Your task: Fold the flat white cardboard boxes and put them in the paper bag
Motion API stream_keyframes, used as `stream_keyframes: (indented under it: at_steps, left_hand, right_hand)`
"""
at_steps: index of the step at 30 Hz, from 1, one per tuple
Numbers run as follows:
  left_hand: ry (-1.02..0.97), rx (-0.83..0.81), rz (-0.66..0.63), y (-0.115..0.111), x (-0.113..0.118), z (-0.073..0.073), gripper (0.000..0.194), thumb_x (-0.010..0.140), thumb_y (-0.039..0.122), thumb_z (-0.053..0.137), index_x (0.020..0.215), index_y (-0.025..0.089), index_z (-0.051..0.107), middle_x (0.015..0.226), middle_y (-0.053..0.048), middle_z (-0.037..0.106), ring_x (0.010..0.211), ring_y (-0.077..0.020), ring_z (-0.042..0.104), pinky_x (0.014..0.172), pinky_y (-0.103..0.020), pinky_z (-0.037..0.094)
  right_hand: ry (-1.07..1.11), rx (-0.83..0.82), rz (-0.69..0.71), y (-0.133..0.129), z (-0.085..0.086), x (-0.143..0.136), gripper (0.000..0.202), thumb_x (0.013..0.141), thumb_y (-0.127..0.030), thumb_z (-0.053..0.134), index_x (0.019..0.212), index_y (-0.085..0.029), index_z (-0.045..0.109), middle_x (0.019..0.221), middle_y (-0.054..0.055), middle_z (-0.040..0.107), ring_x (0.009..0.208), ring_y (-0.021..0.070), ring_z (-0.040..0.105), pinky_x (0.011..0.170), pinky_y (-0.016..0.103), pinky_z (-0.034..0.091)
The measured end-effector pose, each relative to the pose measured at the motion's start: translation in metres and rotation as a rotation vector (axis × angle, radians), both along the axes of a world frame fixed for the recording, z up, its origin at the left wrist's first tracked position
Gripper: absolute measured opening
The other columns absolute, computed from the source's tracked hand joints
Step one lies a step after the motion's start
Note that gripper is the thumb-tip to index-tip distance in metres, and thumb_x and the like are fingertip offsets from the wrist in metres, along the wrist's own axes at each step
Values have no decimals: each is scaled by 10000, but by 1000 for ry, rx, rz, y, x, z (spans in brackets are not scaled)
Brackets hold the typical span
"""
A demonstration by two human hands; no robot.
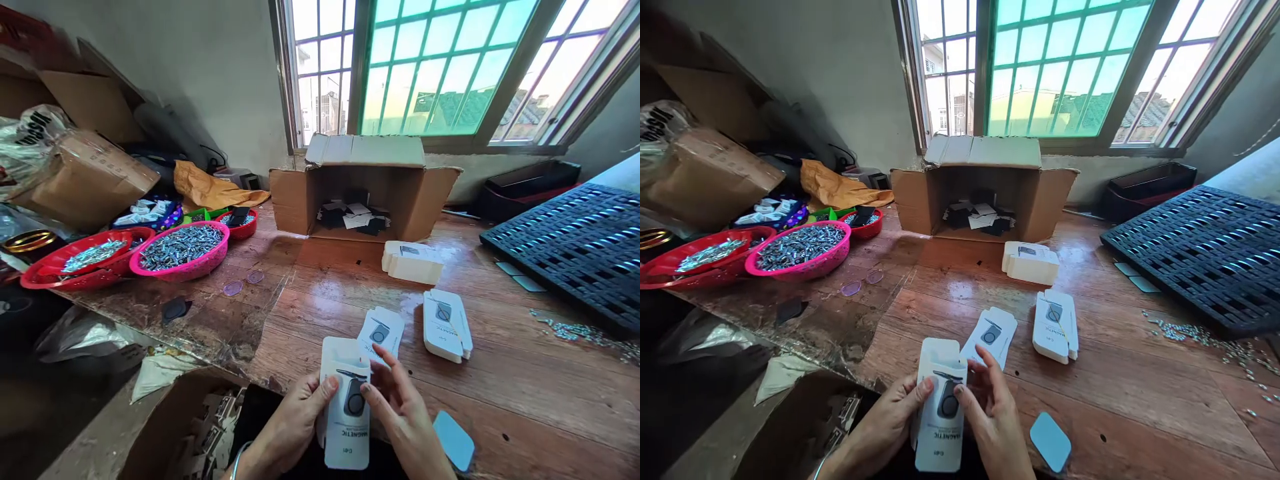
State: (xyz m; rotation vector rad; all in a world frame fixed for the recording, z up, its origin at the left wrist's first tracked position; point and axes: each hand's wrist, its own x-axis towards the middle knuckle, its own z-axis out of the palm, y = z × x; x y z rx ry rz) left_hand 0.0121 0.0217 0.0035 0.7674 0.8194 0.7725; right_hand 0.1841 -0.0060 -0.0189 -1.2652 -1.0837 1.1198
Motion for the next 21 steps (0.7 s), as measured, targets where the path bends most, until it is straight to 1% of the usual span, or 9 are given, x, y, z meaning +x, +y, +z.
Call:
stream_keyframes:
  at_steps: [2,5,7,10,13,15,17,19,21]
  left_hand:
    - [38,83,86,-2,6,0,475,748,541,761,989,135,708,872,-90,755,764,-205,682,720,-283,525]
    - [95,160,298,-7,14,-7,591,716,493,807,1179,191,598,946,-83,768,836,-233,708,756,-309,547]
    - [105,198,357,-9,15,-15,684,746,466,793,1311,225,492,985,-81,771,882,-237,716,795,-321,554]
    - [121,275,291,-9,13,-24,655,821,454,721,1376,224,462,1077,-104,760,977,-249,710,848,-329,554]
    - [190,344,229,-11,10,-25,521,856,474,670,1304,231,560,1098,-85,758,1001,-239,703,885,-315,545]
    - [264,398,205,-14,10,-23,420,868,487,646,1199,229,631,1081,-63,760,969,-218,702,882,-285,538]
    - [323,418,183,-18,11,-22,377,881,501,620,1130,220,648,1037,-53,766,891,-200,703,810,-260,545]
    - [339,406,175,-21,13,-20,378,887,511,603,1120,214,627,1013,-56,767,850,-196,702,756,-255,548]
    - [332,404,201,-23,14,-19,400,886,509,606,1157,215,595,1058,-71,761,908,-210,706,802,-272,548]
  right_hand:
    - [97,-41,37,-1,-4,-7,564,881,-476,649,1383,-243,537,1193,110,719,1060,279,690,882,389,585]
    - [67,-8,-137,-1,-8,-19,462,858,-491,678,1239,-230,679,1157,99,742,1052,282,695,870,342,588]
    - [71,42,-218,1,-10,-25,401,854,-482,685,1162,-227,712,1117,90,752,1010,266,704,840,311,591]
    - [96,88,-209,3,-13,-28,320,872,-481,668,1067,-230,702,944,55,753,806,202,703,697,251,585]
    - [47,65,-202,3,-17,-27,294,895,-510,627,935,-224,685,724,2,660,585,136,586,524,199,495]
    - [-2,53,-219,2,-19,-28,338,898,-538,605,844,-212,676,658,-12,596,549,124,521,495,195,446]
    - [-36,37,-253,2,-20,-28,391,896,-564,590,762,-201,654,614,-21,539,537,121,475,486,198,412]
    - [-47,0,-262,3,-19,-28,433,889,-585,584,707,-195,625,581,-30,493,521,118,438,469,201,384]
    - [-43,-38,-242,5,-17,-27,456,885,-604,574,695,-192,614,576,-29,490,517,120,433,459,205,379]
